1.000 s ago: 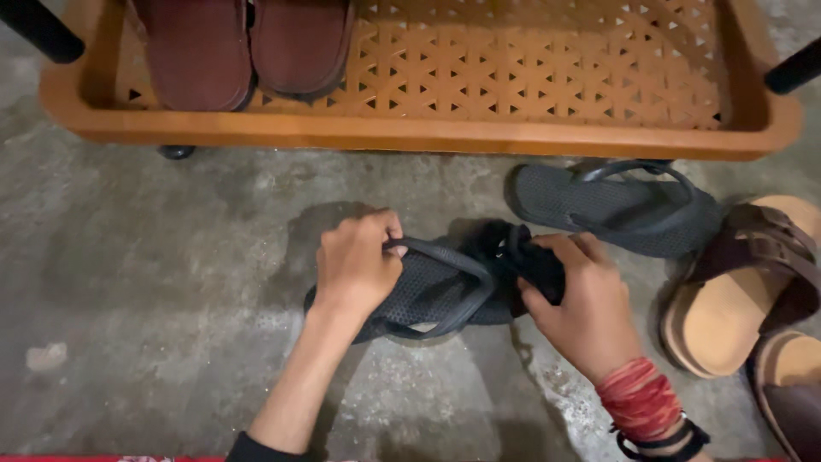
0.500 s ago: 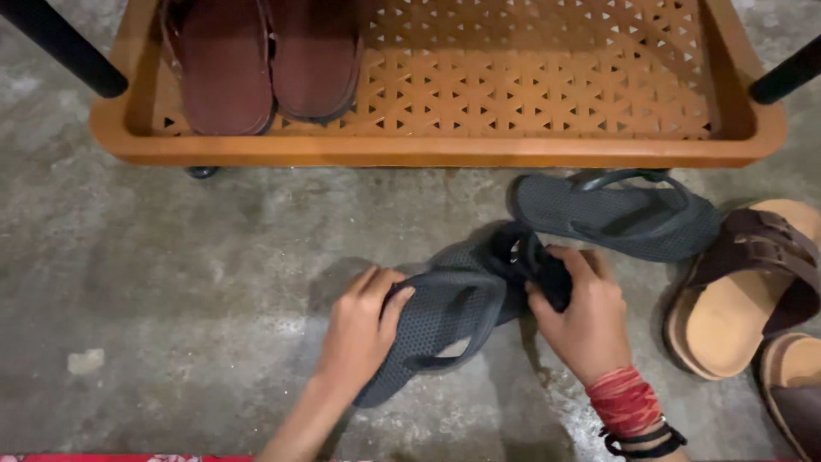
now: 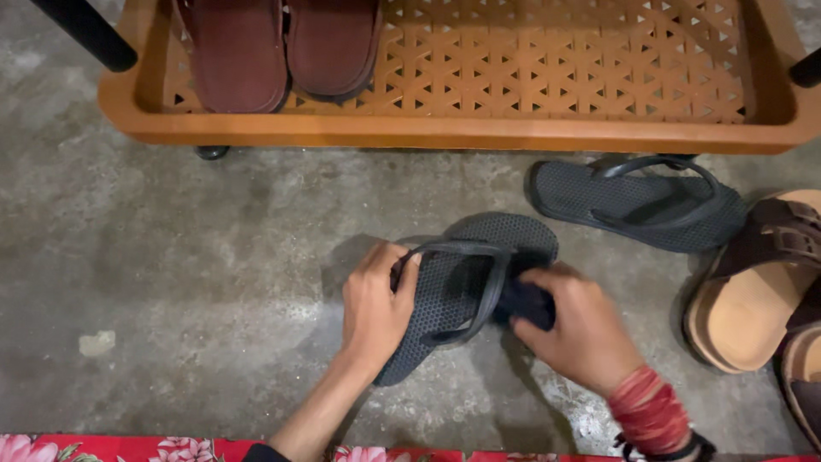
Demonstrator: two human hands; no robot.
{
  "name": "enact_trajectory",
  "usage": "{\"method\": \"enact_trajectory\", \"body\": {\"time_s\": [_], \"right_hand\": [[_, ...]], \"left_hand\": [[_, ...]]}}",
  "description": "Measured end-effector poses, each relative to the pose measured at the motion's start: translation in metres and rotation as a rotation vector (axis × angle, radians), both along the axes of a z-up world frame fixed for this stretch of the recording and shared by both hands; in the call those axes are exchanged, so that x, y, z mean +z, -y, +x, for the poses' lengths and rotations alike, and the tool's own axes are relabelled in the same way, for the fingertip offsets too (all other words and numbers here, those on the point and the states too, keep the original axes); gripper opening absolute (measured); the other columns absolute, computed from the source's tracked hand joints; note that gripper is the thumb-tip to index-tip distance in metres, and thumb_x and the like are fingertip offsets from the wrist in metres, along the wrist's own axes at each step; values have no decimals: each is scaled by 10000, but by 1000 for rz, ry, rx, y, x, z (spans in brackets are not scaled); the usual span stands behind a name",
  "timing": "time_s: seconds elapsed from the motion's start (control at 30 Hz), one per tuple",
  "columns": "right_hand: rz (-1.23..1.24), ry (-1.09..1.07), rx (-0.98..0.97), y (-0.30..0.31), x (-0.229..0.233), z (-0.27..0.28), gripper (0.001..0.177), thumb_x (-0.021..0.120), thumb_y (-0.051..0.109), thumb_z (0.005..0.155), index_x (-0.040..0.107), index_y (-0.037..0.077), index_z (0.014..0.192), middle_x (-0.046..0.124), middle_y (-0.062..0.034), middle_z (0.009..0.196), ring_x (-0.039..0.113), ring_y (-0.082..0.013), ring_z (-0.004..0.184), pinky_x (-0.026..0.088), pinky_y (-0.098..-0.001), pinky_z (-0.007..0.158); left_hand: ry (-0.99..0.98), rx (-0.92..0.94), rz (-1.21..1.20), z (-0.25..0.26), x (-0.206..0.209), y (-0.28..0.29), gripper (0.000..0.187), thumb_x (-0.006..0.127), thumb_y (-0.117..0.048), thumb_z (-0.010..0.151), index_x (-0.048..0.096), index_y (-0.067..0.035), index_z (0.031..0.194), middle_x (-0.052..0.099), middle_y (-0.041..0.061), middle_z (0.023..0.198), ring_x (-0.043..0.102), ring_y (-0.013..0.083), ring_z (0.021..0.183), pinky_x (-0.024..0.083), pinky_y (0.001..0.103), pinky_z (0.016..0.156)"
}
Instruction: The person wipes a brown sandal with a dark cloth, then places it on a nearby orange plastic shoe rack. They then pick up a pair of black flip-flops and wipe each one with the cloth.
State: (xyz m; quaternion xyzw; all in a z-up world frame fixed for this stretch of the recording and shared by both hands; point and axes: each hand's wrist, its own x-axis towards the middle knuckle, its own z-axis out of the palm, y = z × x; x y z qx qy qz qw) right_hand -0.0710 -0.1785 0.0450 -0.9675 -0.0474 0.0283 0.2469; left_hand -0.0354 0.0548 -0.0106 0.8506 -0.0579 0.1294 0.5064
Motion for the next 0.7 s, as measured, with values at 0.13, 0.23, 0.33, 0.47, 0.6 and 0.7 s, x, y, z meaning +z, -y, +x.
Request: {"method": "enact_trajectory", "body": {"time_s": [0.13,0.23,0.33,0.47,0.6,0.7], "right_hand": [[268,-498,-65,25,13,8,510,851,282,683,744,58,1128,790,-123,936,756,-236,681,611,-381,628],[147,-165,-18,42,28,17,503,821,239,706,725,-10,1133,779,-114,949,758,-174,693,590,-339,655],[124,157,-133,42,39,15,531,833,222,731,686,-78,1143,754,-186,937,740,-209,781,584,-350,702],[115,-33,-24,7,42,3,511,877,230,655,742,7,1095,761,-171,965,764,-251,786,587,-353,708],[109,-160,-15,-39,28,-14,439,863,205,621,785,90,1037,740,-165,901,735,-350,845,578,-398,757],[105,55,-107,-55,15,-21,433,815,153,654,755,89,1078,713,-173,1001,691,-404,915,553,-447,786]], "left_hand": [[-53,-20,9,1,4,-1,147,709,-152,936,667,-14,911,700,166,819,699,343,700,516,413,609],[-277,-112,-33,1,10,-6,177,710,-166,889,646,-13,953,730,143,831,741,282,666,551,387,597],[-292,-152,19,-6,15,-2,187,737,-142,856,671,-3,962,736,160,830,741,264,700,574,374,628],[-493,-147,-100,-17,20,8,175,697,-115,858,671,-17,1000,736,122,741,767,223,663,595,354,619],[-638,-156,-217,-20,24,10,227,666,-96,835,620,-16,1043,686,141,669,764,242,600,593,365,557],[-499,-226,-116,-19,24,7,208,690,-88,816,601,-3,983,671,155,655,751,246,605,573,363,574]]}}
